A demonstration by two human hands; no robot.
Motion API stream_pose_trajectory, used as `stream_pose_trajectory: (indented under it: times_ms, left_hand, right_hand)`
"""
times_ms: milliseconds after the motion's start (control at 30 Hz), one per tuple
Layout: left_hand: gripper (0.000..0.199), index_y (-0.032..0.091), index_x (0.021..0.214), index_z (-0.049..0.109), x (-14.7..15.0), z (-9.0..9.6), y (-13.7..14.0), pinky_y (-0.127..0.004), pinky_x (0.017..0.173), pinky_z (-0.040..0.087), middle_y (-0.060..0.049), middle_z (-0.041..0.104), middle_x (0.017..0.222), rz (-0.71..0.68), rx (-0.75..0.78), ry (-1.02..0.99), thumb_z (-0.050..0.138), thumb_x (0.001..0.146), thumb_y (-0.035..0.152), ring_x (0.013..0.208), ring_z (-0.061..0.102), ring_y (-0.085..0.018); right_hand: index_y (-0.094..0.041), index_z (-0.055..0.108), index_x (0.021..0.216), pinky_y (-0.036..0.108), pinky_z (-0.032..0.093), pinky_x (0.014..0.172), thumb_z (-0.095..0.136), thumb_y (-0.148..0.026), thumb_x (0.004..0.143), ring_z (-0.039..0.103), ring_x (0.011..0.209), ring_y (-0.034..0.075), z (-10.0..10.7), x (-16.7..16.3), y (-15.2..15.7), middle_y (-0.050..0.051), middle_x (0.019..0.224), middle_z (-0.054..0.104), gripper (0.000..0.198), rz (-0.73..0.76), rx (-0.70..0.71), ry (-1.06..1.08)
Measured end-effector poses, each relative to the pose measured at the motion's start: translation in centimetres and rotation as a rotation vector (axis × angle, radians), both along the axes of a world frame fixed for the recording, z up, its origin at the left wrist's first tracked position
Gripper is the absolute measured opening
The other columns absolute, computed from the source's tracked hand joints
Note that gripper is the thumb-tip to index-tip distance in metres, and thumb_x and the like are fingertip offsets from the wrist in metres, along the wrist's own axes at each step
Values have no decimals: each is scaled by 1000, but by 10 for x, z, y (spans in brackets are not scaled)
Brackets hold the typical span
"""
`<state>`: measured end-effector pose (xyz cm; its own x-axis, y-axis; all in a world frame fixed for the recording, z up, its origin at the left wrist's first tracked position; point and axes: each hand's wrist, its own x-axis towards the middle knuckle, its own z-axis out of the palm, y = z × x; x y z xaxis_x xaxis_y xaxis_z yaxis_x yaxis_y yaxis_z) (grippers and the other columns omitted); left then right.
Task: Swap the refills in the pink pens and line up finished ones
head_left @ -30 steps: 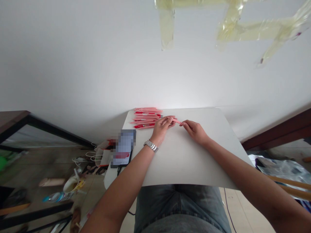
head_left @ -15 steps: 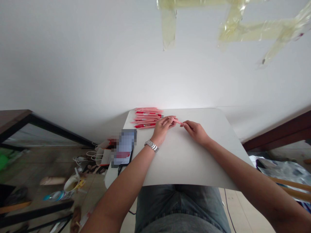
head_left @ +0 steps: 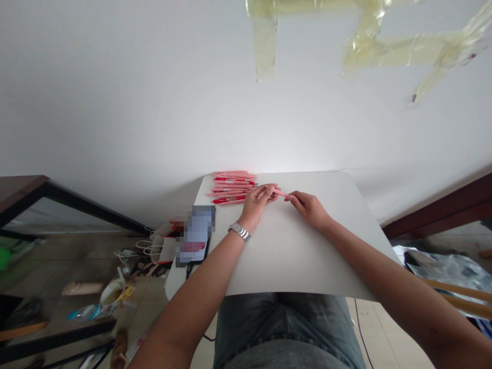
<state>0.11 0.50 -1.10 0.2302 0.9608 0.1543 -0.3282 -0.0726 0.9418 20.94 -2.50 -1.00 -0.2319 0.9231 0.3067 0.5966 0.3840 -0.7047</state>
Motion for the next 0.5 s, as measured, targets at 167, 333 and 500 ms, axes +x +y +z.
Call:
stream_pose_trajectory:
  times_ms: [167, 333, 500]
  left_hand:
    - [38, 18, 108, 78, 1, 0, 0, -44, 102, 57, -12, 76, 112, 8, 10, 1, 75, 88, 51, 103, 71, -22]
    - [37, 18, 108, 78, 0, -1, 1, -44, 101, 58, -12, 75, 114, 4, 14, 1, 75, 88, 50, 105, 71, -22]
    - [37, 18, 108, 78, 0, -1, 1, -44, 102, 58, -12, 75, 113, 7, 15, 10, 74, 89, 49, 107, 71, -23]
  right_hand:
    - [-21, 73, 101, 31, 46, 72, 41, -56, 105, 65, 76, 21, -1, 1, 1, 7, 92, 77, 48, 4, -5, 1]
    - [-20, 73, 102, 30, 46, 72, 41, -55, 105, 65, 76, 20, -2, 1, 1, 6, 90, 76, 47, 12, -4, 2]
    - [-21, 73, 102, 31, 45, 71, 43, -53, 105, 64, 75, 20, -2, 1, 1, 6, 90, 76, 45, 6, -11, 6]
